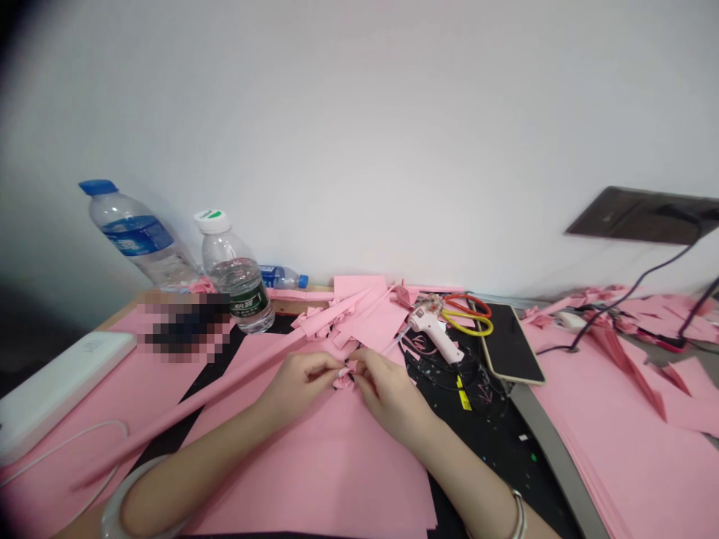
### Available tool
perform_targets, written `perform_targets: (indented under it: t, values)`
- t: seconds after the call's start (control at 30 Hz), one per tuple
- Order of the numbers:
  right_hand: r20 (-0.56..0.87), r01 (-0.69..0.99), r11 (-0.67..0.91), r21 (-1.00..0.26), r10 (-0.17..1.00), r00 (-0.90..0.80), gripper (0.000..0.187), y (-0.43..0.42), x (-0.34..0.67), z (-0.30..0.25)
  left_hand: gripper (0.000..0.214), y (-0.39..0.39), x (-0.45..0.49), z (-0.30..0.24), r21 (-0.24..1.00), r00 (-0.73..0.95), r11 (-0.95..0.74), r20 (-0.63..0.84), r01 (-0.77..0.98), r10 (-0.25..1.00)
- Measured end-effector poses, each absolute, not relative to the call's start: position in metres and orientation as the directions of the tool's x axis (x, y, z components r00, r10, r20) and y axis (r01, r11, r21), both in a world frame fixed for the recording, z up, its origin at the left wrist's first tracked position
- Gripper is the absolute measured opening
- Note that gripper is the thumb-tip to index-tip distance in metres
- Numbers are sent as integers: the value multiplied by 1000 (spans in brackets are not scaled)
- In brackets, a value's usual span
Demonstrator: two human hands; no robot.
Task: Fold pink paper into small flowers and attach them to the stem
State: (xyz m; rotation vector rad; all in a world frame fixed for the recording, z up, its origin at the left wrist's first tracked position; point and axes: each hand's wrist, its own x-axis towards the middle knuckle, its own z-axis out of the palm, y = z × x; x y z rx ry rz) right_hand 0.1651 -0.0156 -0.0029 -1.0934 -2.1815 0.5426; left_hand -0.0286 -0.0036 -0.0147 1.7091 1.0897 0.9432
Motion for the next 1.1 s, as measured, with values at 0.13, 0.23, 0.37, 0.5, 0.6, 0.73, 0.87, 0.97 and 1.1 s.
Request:
perform_targets:
  t: [0.13,0.23,0.37,0.5,0.6,0.73,0.87,0.97,1.1]
  values:
    - [365,561,576,-594,815,-451,25,-15,164,-5,20,-3,-29,-15,928,329,-241,142,283,934]
    - [366,569,574,-589,817,-445,25,-15,164,-5,19,-3,-29,-15,920,336,-257,151,296,930]
    - [360,571,565,-596,823,-439,24,-17,164,-4,19,-3,-30,-16,919,336,-255,148,301,930]
    - [353,567,558,-606,827,-437,23,-17,164,-5,19,-3,-29,-16,920,334,-257,152,297,930]
    - [342,564,549,-617,832,-436,22,-16,164,-5,19,-4,-29,-15,929,327,-225,124,294,937]
    - [318,544,536,-645,836,-447,20,-15,164,-5,19,-4,-28,-14,935,320,-209,112,288,941]
    - [278,556,503,-662,854,-440,18,-15,165,-5,20,-4,-28,-14,936,327,-221,125,275,937]
    - [261,577,495,-650,858,-443,21,-15,165,-6,21,-4,-28,-15,928,332,-232,130,291,934]
    - [247,606,495,-623,859,-448,23,-15,166,-6,20,-4,-27,-15,917,336,-259,151,305,930]
